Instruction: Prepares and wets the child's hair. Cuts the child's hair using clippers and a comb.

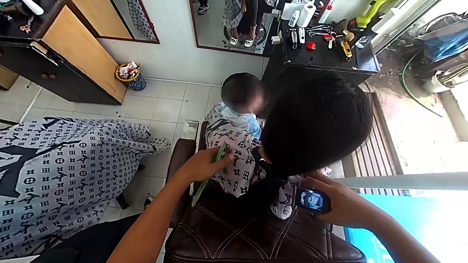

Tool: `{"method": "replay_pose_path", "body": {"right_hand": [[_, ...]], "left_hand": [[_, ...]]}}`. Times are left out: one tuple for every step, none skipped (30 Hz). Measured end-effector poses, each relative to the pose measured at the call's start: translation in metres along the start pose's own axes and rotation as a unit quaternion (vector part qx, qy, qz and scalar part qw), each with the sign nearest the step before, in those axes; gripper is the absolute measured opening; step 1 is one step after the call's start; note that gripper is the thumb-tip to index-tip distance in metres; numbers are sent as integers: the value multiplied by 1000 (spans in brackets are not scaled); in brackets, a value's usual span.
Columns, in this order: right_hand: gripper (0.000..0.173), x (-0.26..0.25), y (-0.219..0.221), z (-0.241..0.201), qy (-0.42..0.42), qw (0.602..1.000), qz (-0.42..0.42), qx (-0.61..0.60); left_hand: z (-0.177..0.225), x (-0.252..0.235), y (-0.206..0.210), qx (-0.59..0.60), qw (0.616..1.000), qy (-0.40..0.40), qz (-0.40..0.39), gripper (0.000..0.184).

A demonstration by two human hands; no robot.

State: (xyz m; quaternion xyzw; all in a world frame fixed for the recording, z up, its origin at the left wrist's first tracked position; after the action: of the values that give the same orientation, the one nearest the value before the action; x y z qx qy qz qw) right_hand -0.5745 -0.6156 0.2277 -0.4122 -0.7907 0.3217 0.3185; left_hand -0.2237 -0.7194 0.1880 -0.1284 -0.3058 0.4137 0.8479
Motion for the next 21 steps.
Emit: {"method": "replay_pose_path", "body": {"right_hand": [[74, 4, 0, 0, -1, 1000, -3, 4], [75, 7, 1, -1, 4, 1000, -11, 7], [74, 12, 2, -2, 6, 1000, -17, 12], [73, 16, 3, -2, 8, 1000, -19, 18], [71, 21, 4, -3, 9, 999, -18, 27], [68, 26, 5, -4, 15, 999, -21, 33], [65, 31, 6, -4, 23, 999, -27, 38], [62, 35, 9, -3, 39, 997, -45, 46], [59, 39, 12, -1, 56, 994, -68, 57], [56, 42, 15, 1, 67, 991, -89, 68], [52, 46, 18, 3, 69, 989, -101, 79], [49, 51, 21, 4, 70, 988, -110, 86], [48, 56, 22, 5, 68, 987, -113, 94], [48, 62, 23, 6, 68, 986, -115, 100], [50, 70, 22, 4, 63, 986, -108, 108], [53, 80, 18, -2, 50, 988, -94, 109], [59, 91, 12, -12, 26, 992, -71, 106], [63, 102, 6, -23, -11, 994, -41, 96], [62, 114, -2, -33, -42, 996, -20, 72], [57, 127, -9, -41, -60, 997, -15, 36], [53, 139, -18, -48, -69, 997, -12, -12]], "left_hand": [[0, 3, 2, 1, 1000, -4, -3, 56], [-1, 7, 4, 1, 1000, -6, -4, 57], [-2, 11, 6, 1, 1000, -7, -5, 58], [-2, 15, 9, 1, 1000, -8, -7, 58], [-2, 18, 11, 1, 1000, -8, -10, 58], [-1, 22, 14, 1, 1000, -8, -14, 57], [-1, 25, 16, 0, 1000, -6, -17, 57], [-2, 27, 19, -1, 1000, -7, -22, 57], [-2, 29, 21, -2, 1000, -7, -30, 57], [-2, 31, 23, -2, 999, -8, -38, 56], [-2, 32, 25, -2, 999, -7, -46, 56], [0, 33, 27, -4, 999, -4, -52, 55], [1, 34, 29, -7, 998, 0, -59, 55], [3, 34, 32, -13, 998, 6, -65, 55], [6, 33, 34, -19, 997, 11, -71, 56], [10, 33, 37, -27, 997, 14, -77, 56], [14, 33, 39, -35, 996, 15, -83, 56], [18, 33, 41, -42, 995, 18, -90, 56], [23, 33, 44, -47, 994, 21, -98, 56], [27, 33, 45, -54, 992, 23, -107, 56], [32, 33, 45, -58, 991, 23, -118, 56]]}}
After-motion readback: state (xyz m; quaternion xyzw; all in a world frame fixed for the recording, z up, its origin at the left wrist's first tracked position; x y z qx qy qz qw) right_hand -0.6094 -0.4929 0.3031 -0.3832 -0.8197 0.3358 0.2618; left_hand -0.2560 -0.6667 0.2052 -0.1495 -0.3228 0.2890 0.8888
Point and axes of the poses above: each hand's wrist, its own x-axis away from the middle knuckle, its own y-axis out of the palm, z = x × y, the point moved 5 cm from there along -x, towards the middle knuckle, and after that the axes turned 5 degrees about z, right-handed, at the moved point
